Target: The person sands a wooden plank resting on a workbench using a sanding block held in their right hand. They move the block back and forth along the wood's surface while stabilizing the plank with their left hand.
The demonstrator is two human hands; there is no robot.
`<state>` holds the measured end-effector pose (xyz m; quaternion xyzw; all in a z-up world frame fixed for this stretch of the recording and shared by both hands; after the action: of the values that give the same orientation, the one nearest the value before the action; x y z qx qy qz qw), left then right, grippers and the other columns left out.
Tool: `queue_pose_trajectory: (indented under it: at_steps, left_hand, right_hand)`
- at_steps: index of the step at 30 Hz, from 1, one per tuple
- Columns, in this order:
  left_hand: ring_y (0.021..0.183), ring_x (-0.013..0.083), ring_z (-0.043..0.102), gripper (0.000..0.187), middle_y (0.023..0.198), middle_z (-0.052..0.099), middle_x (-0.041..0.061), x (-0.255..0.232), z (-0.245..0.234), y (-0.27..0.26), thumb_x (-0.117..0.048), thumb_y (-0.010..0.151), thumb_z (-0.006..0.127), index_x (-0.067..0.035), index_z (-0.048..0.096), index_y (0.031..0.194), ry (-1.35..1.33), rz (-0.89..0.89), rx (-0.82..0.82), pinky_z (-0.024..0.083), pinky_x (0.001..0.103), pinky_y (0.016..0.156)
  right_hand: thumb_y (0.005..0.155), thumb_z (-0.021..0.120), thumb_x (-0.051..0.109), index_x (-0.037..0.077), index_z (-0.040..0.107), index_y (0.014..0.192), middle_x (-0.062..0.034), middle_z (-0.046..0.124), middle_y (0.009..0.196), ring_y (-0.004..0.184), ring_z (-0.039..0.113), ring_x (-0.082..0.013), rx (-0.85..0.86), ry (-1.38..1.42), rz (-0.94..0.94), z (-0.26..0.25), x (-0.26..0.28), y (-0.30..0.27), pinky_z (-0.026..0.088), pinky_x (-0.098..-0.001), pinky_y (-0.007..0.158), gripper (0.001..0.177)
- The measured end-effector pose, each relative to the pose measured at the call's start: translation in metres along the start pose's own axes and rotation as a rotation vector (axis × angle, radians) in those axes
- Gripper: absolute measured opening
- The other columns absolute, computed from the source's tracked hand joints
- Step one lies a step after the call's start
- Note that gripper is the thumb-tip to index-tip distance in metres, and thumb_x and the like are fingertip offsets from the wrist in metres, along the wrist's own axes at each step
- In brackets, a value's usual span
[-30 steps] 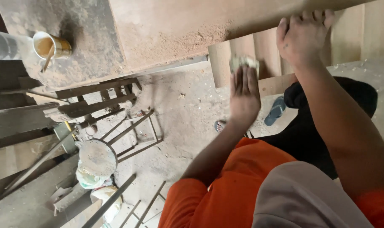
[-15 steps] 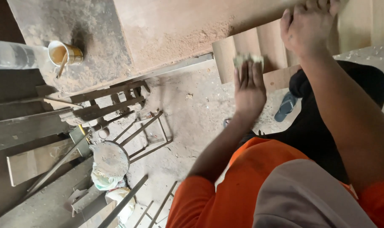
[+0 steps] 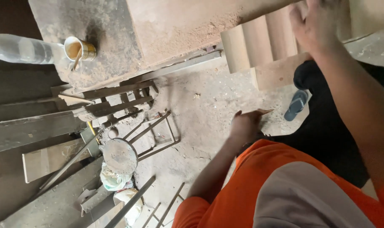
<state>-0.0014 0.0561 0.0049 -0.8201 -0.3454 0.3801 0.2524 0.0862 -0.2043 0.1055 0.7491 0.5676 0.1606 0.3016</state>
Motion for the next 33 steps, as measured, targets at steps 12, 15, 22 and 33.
queue_pose_trajectory:
  at_steps: [12, 15, 22, 33]
  left_hand:
    - [0.105, 0.0190, 0.062, 0.026, 0.113, 0.064, 0.010, 0.014, -0.098, 0.008, -0.013, 0.084, 0.088, -0.008, 0.074, 0.105, -1.034, 0.635, -0.250, 0.051, 0.039, 0.099]
    - [0.112, 0.0310, 0.065, 0.030, 0.116, 0.066, 0.012, 0.006, -0.137, 0.017, -0.027, 0.083, 0.089, -0.011, 0.076, 0.104, -0.826, 0.630, -0.303, 0.052, 0.049, 0.099]
    - [0.123, 0.0286, 0.056, 0.034, 0.125, 0.066, 0.007, 0.056, -0.225, 0.124, -0.042, 0.096, 0.058, -0.016, 0.068, 0.117, -0.094, 0.205, -1.123, 0.040, 0.053, 0.102]
    - [0.114, 0.0353, 0.062, 0.054, 0.104, 0.076, 0.011, 0.043, -0.229, 0.130, -0.053, 0.096, 0.044, -0.013, 0.077, 0.086, 0.016, 0.075, -1.183, 0.046, 0.057, 0.093]
  right_hand:
    - [0.098, 0.056, 0.018, -0.005, 0.036, 0.156, -0.0281, 0.031, 0.165, 0.149, 0.034, -0.0408, 0.936, 1.979, 0.359, -0.108, 0.138, -0.108, 0.032, -0.0597, 0.113, 0.066]
    - [0.100, 0.056, 0.007, -0.001, 0.037, 0.157, -0.0239, 0.044, 0.158, 0.143, 0.045, -0.0347, 0.697, 1.650, 0.462, -0.092, 0.122, -0.105, 0.039, -0.0536, 0.114, 0.061]
    - [0.104, 0.054, 0.052, 0.015, 0.062, 0.144, -0.0041, 0.059, 0.154, 0.151, 0.042, -0.0209, 0.182, -0.086, -0.117, -0.068, 0.138, -0.065, 0.043, -0.0303, 0.097, 0.056]
    - [0.101, 0.052, 0.032, 0.014, 0.072, 0.130, -0.0031, 0.069, 0.140, 0.136, 0.056, -0.0180, 0.181, -0.010, -0.071, -0.045, 0.131, -0.062, 0.037, -0.0371, 0.115, 0.039]
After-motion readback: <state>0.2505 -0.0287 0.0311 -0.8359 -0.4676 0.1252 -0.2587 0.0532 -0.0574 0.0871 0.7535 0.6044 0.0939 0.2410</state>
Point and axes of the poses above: each hand's wrist, its own y-axis towards the middle knuckle, its own z-axis out of the palm, x = y × z, the point moved 10 cm from there along y, towards the middle knuckle
